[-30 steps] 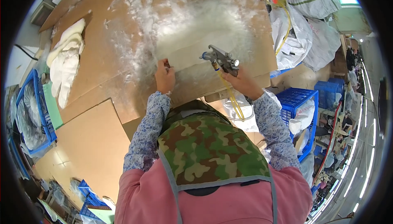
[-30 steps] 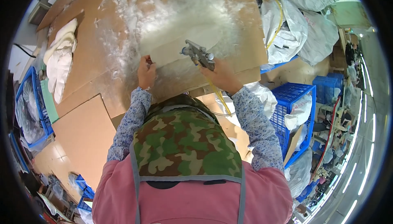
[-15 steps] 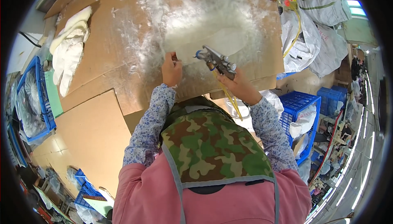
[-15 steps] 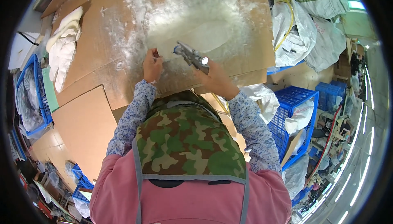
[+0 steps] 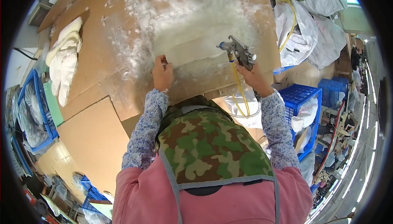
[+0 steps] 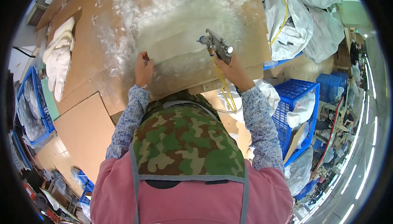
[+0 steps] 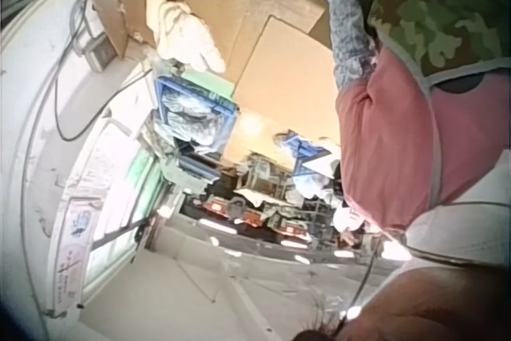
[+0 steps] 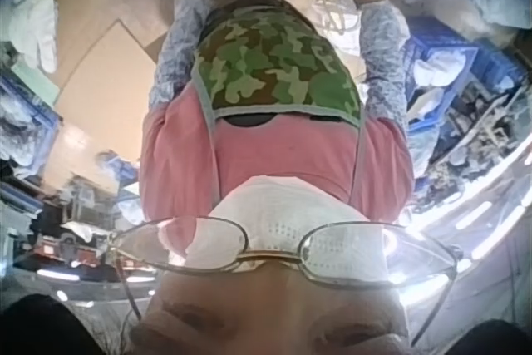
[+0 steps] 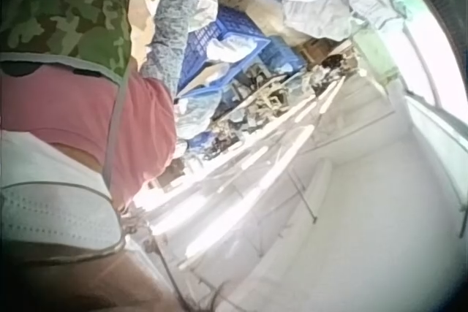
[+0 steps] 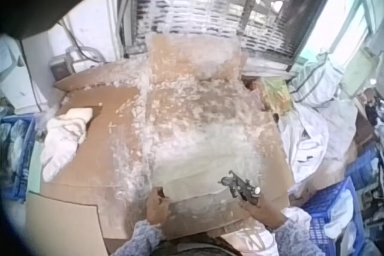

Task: Applying adhesive using a spray gun to shoe insoles, wrapping them in a protective cloth, and securing with rubber bands.

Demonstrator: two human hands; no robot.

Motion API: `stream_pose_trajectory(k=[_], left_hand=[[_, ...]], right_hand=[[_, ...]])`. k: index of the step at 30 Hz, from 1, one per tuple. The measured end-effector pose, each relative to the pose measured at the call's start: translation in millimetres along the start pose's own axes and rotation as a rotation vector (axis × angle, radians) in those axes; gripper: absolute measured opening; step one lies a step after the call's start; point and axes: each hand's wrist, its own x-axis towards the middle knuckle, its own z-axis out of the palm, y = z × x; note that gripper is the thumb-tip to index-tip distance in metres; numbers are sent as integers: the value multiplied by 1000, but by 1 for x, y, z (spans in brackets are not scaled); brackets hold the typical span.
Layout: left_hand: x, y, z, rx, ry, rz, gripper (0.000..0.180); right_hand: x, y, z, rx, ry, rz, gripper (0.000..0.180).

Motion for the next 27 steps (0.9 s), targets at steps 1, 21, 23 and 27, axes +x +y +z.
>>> stream_pose_trajectory(k=[1,21,23,27], left_hand=[[0,-1,0,12,4,-6,27],[-37,140,10,-573,-48,131,22],[-45,165,3,-630,-9,185,24],[-60,194,-40,-766,-39,211,34]], right_hand=[[0,2,-6,18,-12,-32,27],[10,39,-85,725,86,174,22],[7,44,-85,780,42,153,23],[6,59,-81,542,23,78,28]])
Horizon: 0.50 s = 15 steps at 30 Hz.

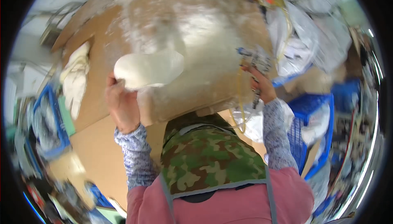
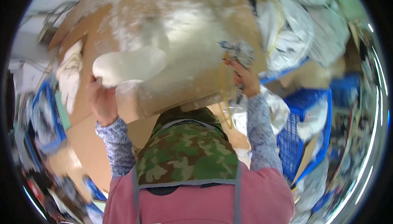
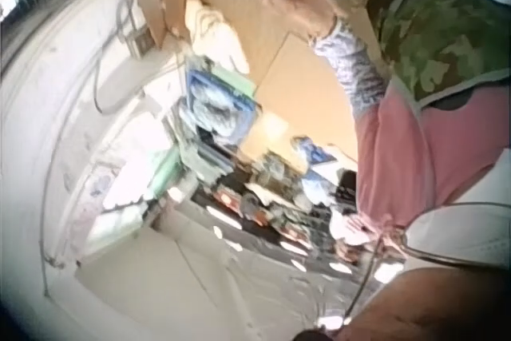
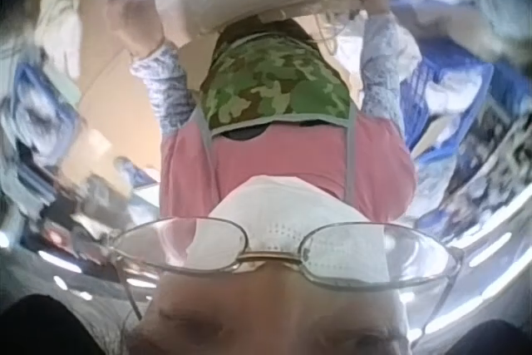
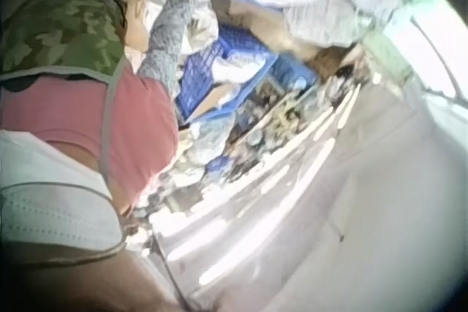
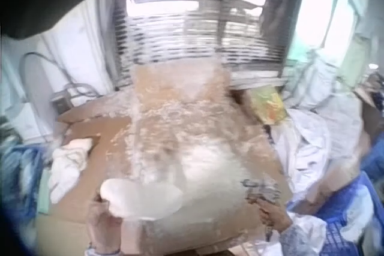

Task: Applying adhesive using a spray gun to shoe insoles, wrapping them in a protective cloth, and securing with rubber bands.

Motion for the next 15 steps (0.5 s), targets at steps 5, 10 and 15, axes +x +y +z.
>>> stream_pose_trajectory(k=[5,10,15], left_hand=[[-9,27,-46,-62,276,149,37],[-44,69,-112,-134,450,237,21],[-82,85,-216,-164,537,275,22]], right_hand=[[11,8,9,113,-6,225,34],[19,13,35,188,-140,201,36],[2,1,58,123,-145,161,33]])
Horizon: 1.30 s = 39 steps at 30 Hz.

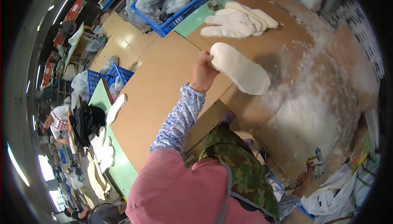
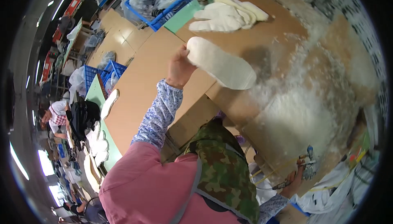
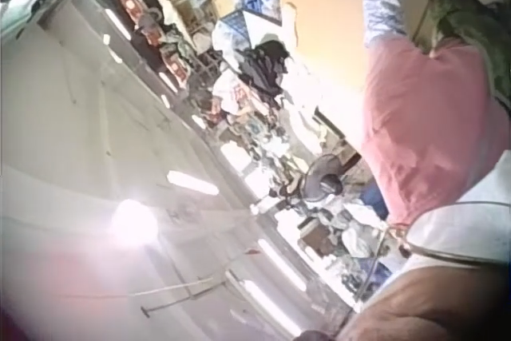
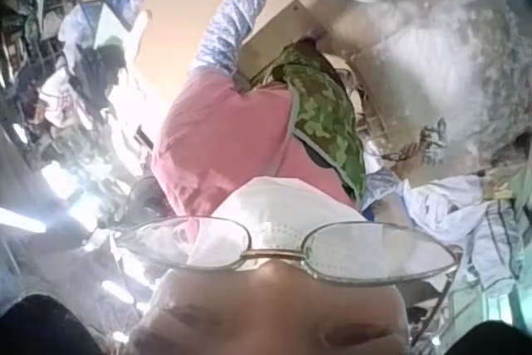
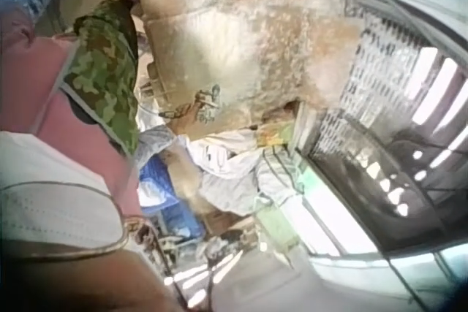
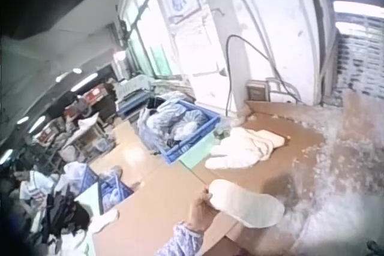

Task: Applying adhesive using a spray gun to shoe insoles, wrapping them in a protective cloth, and securing with rubber bands.

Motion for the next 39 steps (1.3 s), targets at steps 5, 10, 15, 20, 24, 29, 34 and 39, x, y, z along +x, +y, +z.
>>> stream_pose_trajectory(k=[5,10,15,20,24,29,34,39], left_hand=[[65,35,-159,47,227,22,22],[127,58,-287,25,406,82,19],[157,80,-344,12,510,111,22],[123,91,-371,-35,761,234,19],[27,81,-400,-15,903,268,38],[-123,69,-431,-106,1170,405,33],[-254,94,-476,-104,1268,548,36],[-324,118,-524,-90,1348,556,34]], right_hand=[[0,-1,56,-82,74,27,35],[-7,0,108,-203,111,41,34],[-10,-6,138,-341,126,68,35],[-19,-14,168,-429,123,60,39],[-26,-29,184,-571,107,128,44],[7,-44,157,-638,-63,143,39],[27,-33,130,-724,-129,141,38],[6,-24,156,-739,-165,106,37]])
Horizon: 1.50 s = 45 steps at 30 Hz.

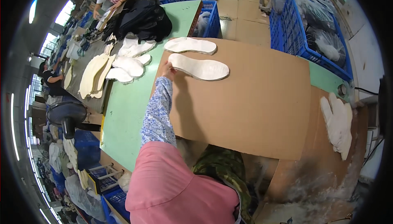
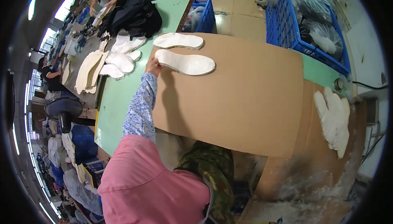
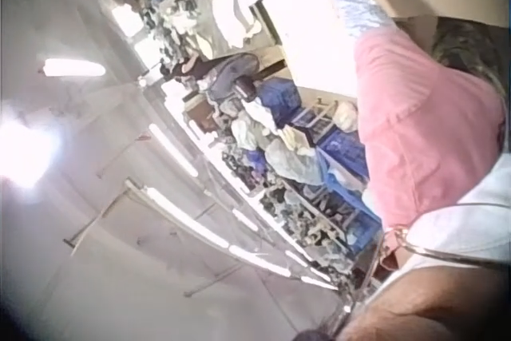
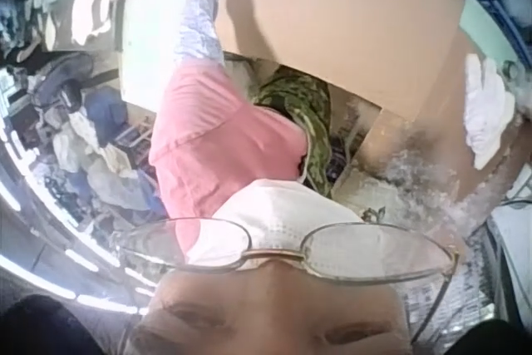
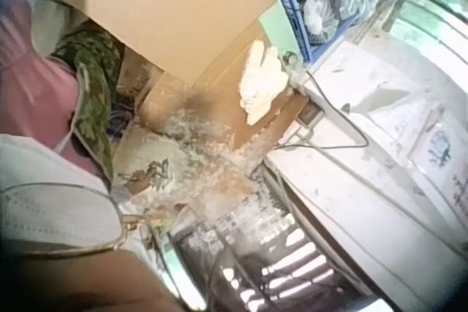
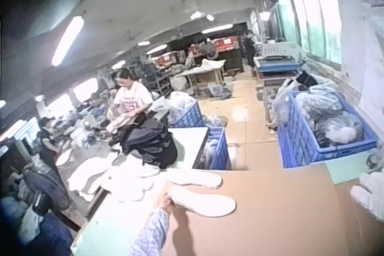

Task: Applying adhesive using a spray gun to shoe insoles, wrapping them in a protective cloth, and securing with rubber bands.

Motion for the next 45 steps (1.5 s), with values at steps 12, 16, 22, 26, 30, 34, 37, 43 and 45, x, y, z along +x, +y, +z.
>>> stream_pose_trajectory(k=[12,16,22,26,30,34,37,43,45], left_hand=[[101,10,-62,370,346,148,39],[89,20,-51,1681,579,259,38],[0,5,54,1257,45,1183,69],[-102,-36,182,1159,-536,1305,57],[-202,-147,327,784,-1103,971,38],[-328,-217,424,672,-1550,916,35],[-402,-264,483,766,-1616,1139,29],[-470,-345,584,850,-1505,1782,33],[-466,-362,602,952,-1417,2059,33]], right_hand=[[-27,-17,49,110,32,136,32],[-38,-9,61,48,50,98,30],[-110,19,50,168,163,-18,25],[-129,15,25,221,216,-47,22],[-82,25,38,273,147,-122,24],[-74,40,17,338,198,-123,26],[-79,46,7,310,207,-35,27],[-81,39,12,390,372,-54,31],[-81,39,15,424,441,-49,32]])
